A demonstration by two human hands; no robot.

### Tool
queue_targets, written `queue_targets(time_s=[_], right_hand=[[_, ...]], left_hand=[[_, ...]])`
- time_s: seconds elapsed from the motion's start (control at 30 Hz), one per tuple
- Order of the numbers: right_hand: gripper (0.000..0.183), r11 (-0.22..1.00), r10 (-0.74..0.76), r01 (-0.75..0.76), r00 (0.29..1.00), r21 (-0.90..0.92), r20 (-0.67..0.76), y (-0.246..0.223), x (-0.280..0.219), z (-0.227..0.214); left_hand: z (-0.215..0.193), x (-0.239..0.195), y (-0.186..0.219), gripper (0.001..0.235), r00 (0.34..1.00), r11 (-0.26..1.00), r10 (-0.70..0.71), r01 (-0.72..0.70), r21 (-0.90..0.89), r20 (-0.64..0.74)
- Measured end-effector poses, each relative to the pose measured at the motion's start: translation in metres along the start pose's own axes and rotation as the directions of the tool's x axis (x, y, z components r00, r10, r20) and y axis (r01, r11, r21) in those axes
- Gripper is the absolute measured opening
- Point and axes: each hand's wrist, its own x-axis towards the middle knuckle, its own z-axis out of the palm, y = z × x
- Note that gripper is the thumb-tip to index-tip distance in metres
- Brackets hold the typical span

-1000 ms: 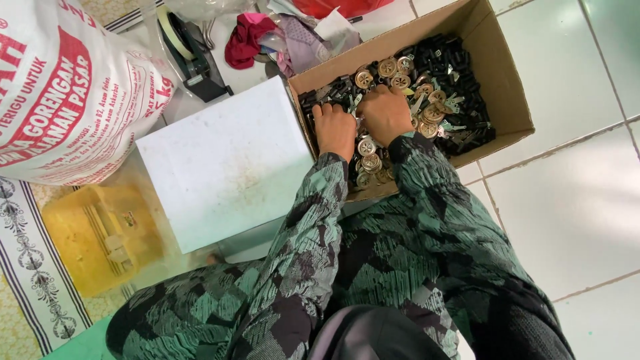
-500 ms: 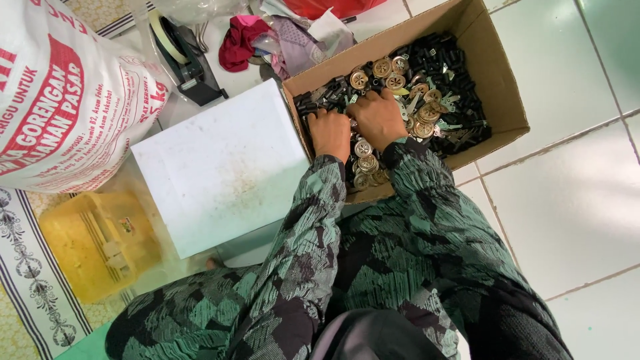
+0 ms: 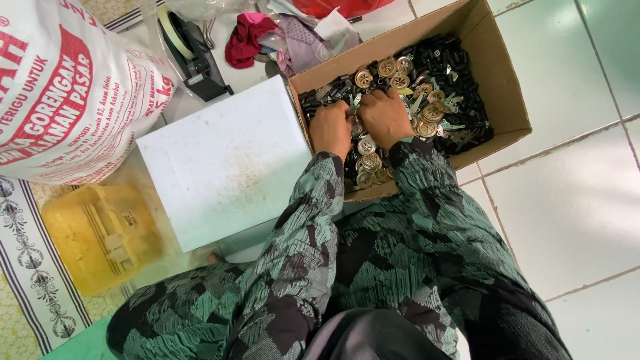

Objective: Picking small black rubber bands from a box and placing them into small plastic bags.

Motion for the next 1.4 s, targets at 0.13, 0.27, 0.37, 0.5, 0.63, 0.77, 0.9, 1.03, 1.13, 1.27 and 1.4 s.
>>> queue_targets(time_s=[0.13,0.27,0.37,0.5,0.63,0.77,0.9,1.03,1.13,1.27,1.4], right_hand=[[0.013,0.982,0.073,-0.086,0.994,0.166,0.083,0.009,0.007,-0.038],[0.008,0.702,0.283,-0.355,0.934,0.617,0.216,0.018,0.009,-0.065],[0.008,0.409,0.332,-0.37,0.912,0.834,0.241,0.015,0.007,-0.115],[0.012,0.099,0.338,-0.32,0.902,0.942,0.27,-0.007,0.002,-0.173],[0.012,0.041,0.291,-0.294,0.918,0.955,0.27,-0.043,-0.005,-0.201],[0.014,0.109,0.252,-0.31,0.928,0.945,0.275,-0.086,-0.014,-0.223],[0.014,0.22,0.21,-0.368,0.922,0.903,0.325,-0.135,-0.021,-0.241],[0.016,0.243,0.141,-0.334,0.941,0.911,0.308,-0.18,-0.018,-0.233],[0.017,0.292,0.079,-0.299,0.954,0.908,0.289,-0.209,-0.011,-0.233],[0.015,0.326,0.074,-0.288,0.957,0.9,0.28,-0.237,0.014,-0.228],[0.013,0.415,0.095,-0.262,0.965,0.871,0.245,-0.242,0.047,-0.205]], left_hand=[[-0.01,-0.001,0.007,0.013,0.997,0.952,-0.064,0.05,-0.303,-0.035],[-0.043,-0.017,0.016,0.021,0.995,0.802,-0.091,0.049,-0.596,-0.04],[-0.054,-0.032,0.011,0.023,0.988,0.709,-0.134,0.045,-0.704,-0.071],[-0.071,-0.064,0.005,0.035,0.983,0.574,-0.175,0.061,-0.817,-0.049],[-0.091,-0.101,0.009,0.037,0.978,0.513,-0.195,0.042,-0.857,-0.069],[-0.102,-0.141,-0.005,0.032,0.973,0.501,-0.216,0.035,-0.865,-0.086],[-0.111,-0.184,-0.032,0.029,0.967,0.525,-0.236,0.042,-0.85,-0.098],[-0.123,-0.215,-0.07,0.025,0.954,0.549,-0.293,0.108,-0.829,-0.07],[-0.129,-0.23,-0.101,0.024,0.944,0.596,-0.322,0.149,-0.789,-0.065],[-0.143,-0.231,-0.126,0.019,0.931,0.641,-0.332,0.104,-0.76,-0.152],[-0.146,-0.215,-0.147,0.025,0.893,0.726,-0.324,0.022,-0.688,-0.313]])
